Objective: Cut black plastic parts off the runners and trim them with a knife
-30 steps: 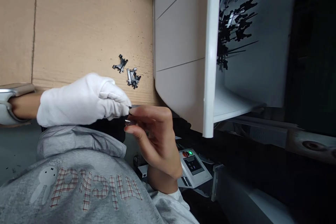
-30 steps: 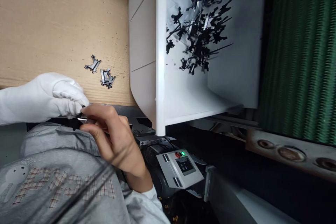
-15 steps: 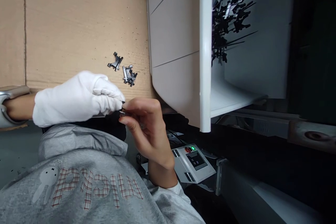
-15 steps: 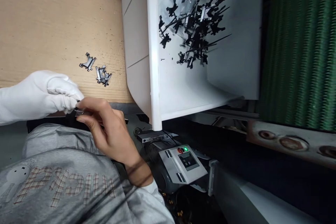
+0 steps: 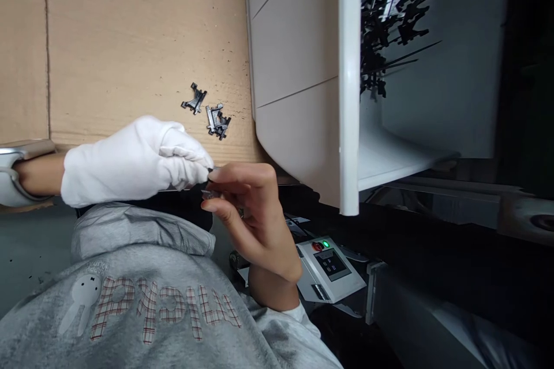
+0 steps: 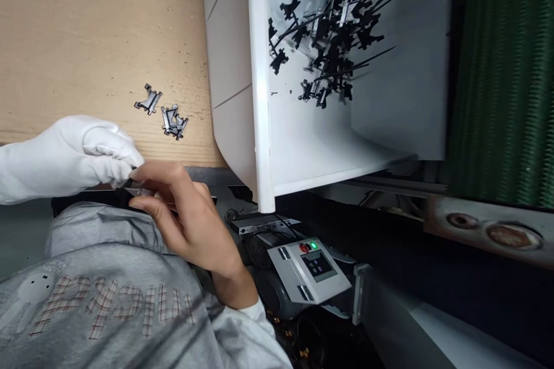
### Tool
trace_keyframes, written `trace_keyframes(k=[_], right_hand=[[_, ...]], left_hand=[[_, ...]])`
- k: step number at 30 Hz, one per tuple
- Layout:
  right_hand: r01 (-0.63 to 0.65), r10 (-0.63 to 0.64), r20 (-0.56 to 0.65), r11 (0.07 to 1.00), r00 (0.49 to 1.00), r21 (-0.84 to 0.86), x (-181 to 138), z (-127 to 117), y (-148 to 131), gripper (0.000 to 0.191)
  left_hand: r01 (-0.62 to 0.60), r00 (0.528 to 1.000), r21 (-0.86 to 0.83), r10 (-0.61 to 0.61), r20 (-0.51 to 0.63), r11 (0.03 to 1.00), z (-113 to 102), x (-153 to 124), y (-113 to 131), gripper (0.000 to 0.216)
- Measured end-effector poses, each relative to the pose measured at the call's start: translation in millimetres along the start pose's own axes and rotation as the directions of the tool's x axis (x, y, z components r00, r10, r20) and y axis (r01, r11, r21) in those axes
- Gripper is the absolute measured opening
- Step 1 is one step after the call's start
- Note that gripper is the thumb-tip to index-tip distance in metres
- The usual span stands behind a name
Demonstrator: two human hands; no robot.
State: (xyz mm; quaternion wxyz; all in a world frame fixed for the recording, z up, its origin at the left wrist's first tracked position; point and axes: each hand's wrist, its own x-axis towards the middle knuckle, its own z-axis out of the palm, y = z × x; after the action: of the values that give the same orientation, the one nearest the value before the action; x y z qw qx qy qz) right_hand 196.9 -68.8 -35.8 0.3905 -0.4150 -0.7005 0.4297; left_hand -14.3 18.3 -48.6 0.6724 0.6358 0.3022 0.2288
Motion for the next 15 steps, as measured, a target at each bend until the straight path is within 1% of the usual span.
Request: trace_keyframes(k=[3, 7, 12, 15], right_hand=[[0.015, -0.015, -0.003, 1.0, 1.0, 0.005, 0.2, 0.6, 1.4, 0.042], [0.008, -0.007, -0.012, 1.0, 1.0, 0.02, 0.0, 1.6, 3.4, 0.044], [0.01, -0.009, -0.029, 1.0, 1.0, 0.019, 1.7, 3.2, 5.0, 0.047], [0.012, -0.011, -0.03, 1.0, 0.999, 0.016, 3.0, 3.5, 5.3, 0.044]], left_hand=[[-0.014, 1.0, 0.001, 0.014, -0.01, 1.0, 0.0, 1.1, 1.3, 0.019], [-0.033, 0.999, 0.008, 0.033, -0.011, 0.999, -0.8, 1.3, 0.7, 0.021], [-0.015, 1.0, -0.003, 0.015, -0.019, 1.0, -0.5, -0.3, -1.5, 0.021], [0.009, 1.0, 0.007, -0.009, -0.023, 1.0, 0.4, -0.4, -0.6, 0.021]])
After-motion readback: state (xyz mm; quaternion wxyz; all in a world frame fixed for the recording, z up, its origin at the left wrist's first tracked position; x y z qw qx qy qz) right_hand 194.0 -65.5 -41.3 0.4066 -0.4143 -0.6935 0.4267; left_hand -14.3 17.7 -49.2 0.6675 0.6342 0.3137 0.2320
